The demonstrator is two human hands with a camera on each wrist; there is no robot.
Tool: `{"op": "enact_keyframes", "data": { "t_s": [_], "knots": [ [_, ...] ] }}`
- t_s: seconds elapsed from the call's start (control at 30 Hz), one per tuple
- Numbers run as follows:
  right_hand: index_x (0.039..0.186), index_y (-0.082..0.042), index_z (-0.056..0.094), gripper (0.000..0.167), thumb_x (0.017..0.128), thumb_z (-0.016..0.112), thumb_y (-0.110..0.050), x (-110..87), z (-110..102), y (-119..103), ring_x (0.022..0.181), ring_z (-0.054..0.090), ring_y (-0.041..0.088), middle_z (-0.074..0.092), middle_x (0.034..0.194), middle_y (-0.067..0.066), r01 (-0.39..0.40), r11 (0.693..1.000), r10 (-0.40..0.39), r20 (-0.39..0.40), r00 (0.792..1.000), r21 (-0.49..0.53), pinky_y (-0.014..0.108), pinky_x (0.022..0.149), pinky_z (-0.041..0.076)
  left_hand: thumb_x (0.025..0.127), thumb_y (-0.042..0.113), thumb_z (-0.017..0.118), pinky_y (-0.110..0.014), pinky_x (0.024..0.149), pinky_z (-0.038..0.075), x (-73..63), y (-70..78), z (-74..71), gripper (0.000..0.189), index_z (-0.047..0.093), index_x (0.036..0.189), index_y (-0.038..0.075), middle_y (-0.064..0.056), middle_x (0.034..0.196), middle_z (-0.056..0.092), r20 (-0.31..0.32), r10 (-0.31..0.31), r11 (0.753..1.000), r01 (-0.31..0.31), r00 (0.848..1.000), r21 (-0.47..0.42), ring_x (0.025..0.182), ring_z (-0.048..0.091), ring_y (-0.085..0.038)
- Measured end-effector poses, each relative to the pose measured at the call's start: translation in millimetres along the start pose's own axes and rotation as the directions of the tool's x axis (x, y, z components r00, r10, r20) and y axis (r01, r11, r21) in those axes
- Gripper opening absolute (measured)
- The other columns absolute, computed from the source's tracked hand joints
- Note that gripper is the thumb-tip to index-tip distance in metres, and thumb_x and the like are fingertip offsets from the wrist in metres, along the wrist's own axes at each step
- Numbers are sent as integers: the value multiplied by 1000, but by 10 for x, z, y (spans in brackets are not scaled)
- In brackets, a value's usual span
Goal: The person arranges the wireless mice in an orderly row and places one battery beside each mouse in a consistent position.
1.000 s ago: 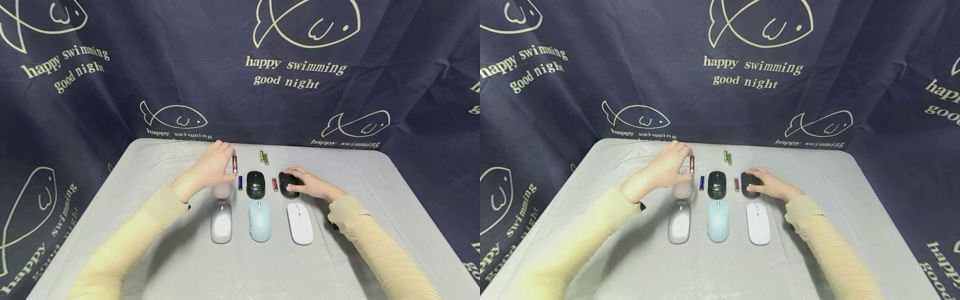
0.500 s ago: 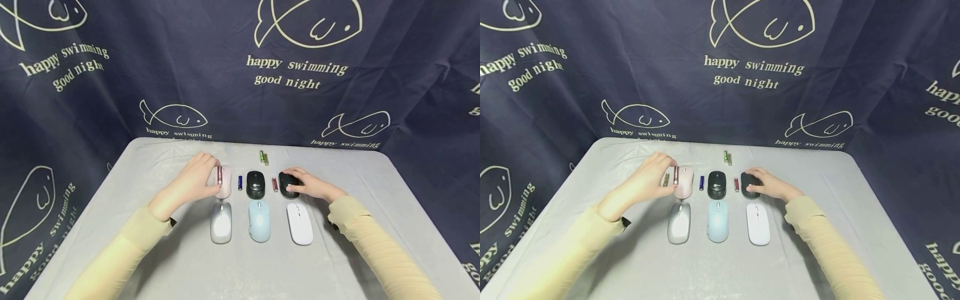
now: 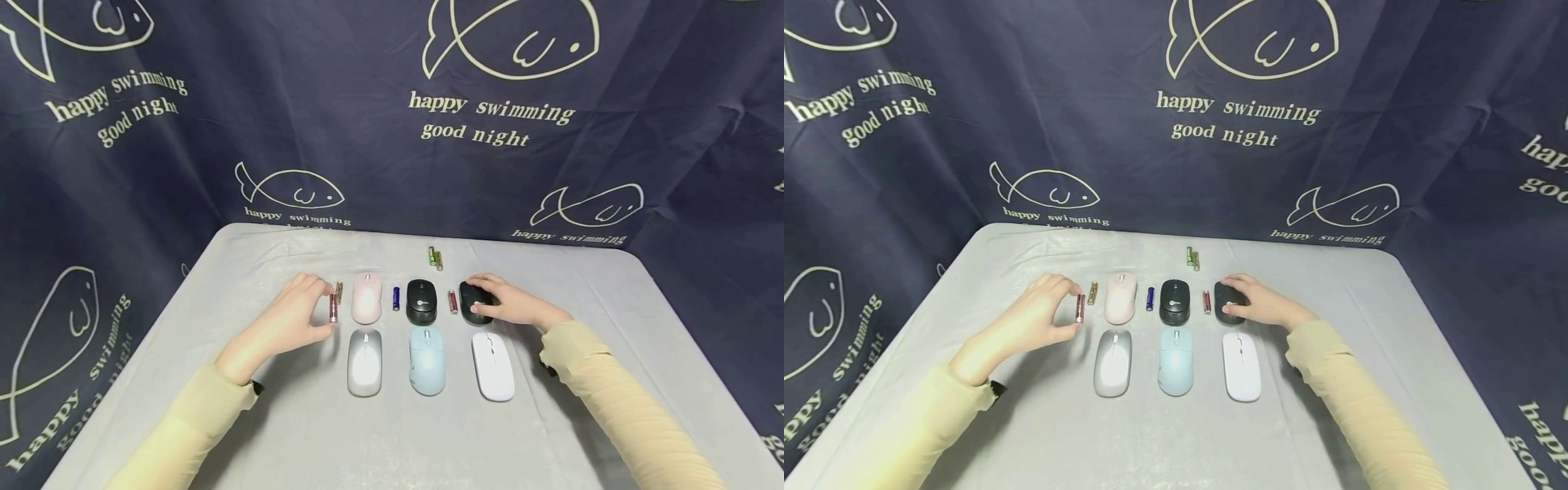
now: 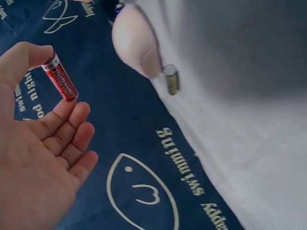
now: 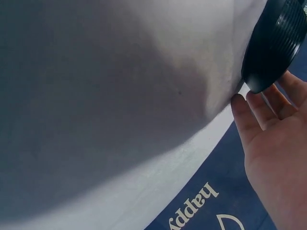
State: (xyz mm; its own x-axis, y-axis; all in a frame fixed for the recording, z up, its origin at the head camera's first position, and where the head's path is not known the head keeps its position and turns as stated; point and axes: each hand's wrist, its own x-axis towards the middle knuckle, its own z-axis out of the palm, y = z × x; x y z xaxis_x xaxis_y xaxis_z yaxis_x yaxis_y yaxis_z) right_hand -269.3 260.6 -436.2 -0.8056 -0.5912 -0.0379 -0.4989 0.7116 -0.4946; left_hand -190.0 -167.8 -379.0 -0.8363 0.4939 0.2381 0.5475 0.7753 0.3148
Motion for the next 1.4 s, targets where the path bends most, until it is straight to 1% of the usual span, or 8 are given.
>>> {"op": "enact_keyframes", "data": {
  "t_s": [0.17,0.27,0.43,0.57,0.87,0.97,1.2,1.4],
  "knots": [
    [139,-1,42,63,89,62,-35,-18,29,-3,131,36,40,36,144,21,11,1000,-11,-38,999,-20,56,106,29,71,30,75,-43,96,37,-105,-67,73,50,58,109,4,-5,106,58,28,1,1000,-1,1000,8,105,47,-23],
    [139,-1,43,63,89,63,-33,-24,51,-16,130,36,40,37,143,21,34,998,-37,-60,997,-49,56,105,30,70,31,75,-42,97,38,-151,-95,119,50,58,109,4,-5,107,58,41,3,1000,-4,999,14,105,48,-23],
    [138,-2,45,66,85,68,-34,-40,82,-42,128,37,42,39,141,23,68,993,-76,-84,994,-94,58,102,32,70,30,76,-42,95,39,-203,-119,192,48,59,107,5,-4,105,59,67,14,1000,-15,998,16,103,49,-22],
    [138,-3,45,66,84,69,-34,-54,107,-48,128,37,42,39,141,23,65,993,-74,-95,993,-96,57,102,33,68,28,77,-43,92,40,-233,-124,237,47,59,105,5,-4,102,59,83,24,1000,-25,996,15,100,50,-23],
    [137,-5,47,63,84,70,-32,-64,139,-37,127,39,40,41,140,22,61,995,-70,-117,991,-79,55,102,33,67,30,77,-41,91,42,-267,-157,386,45,59,101,8,-2,99,58,110,72,996,-77,991,39,97,50,-20],
    [136,-6,47,64,83,70,-31,-65,142,-42,128,39,40,41,140,22,56,996,-63,-117,991,-64,56,102,33,66,30,77,-41,91,42,-271,-156,414,45,59,100,8,-1,99,58,127,68,997,-73,990,38,97,50,-20],
    [137,-6,46,64,84,69,-33,-61,137,-43,129,36,41,39,142,21,39,998,-45,-102,994,-54,57,103,31,67,32,77,-41,92,41,-268,-131,423,43,60,99,9,-1,99,58,207,35,998,-46,978,47,99,49,-20],
    [137,-6,46,65,83,70,-32,-63,135,-38,129,36,41,38,142,21,41,998,-45,-97,994,-45,57,103,32,66,31,78,-42,91,41,-273,-143,446,43,60,98,8,-1,100,58,228,33,997,-47,973,57,98,49,-21]
  ]
}}
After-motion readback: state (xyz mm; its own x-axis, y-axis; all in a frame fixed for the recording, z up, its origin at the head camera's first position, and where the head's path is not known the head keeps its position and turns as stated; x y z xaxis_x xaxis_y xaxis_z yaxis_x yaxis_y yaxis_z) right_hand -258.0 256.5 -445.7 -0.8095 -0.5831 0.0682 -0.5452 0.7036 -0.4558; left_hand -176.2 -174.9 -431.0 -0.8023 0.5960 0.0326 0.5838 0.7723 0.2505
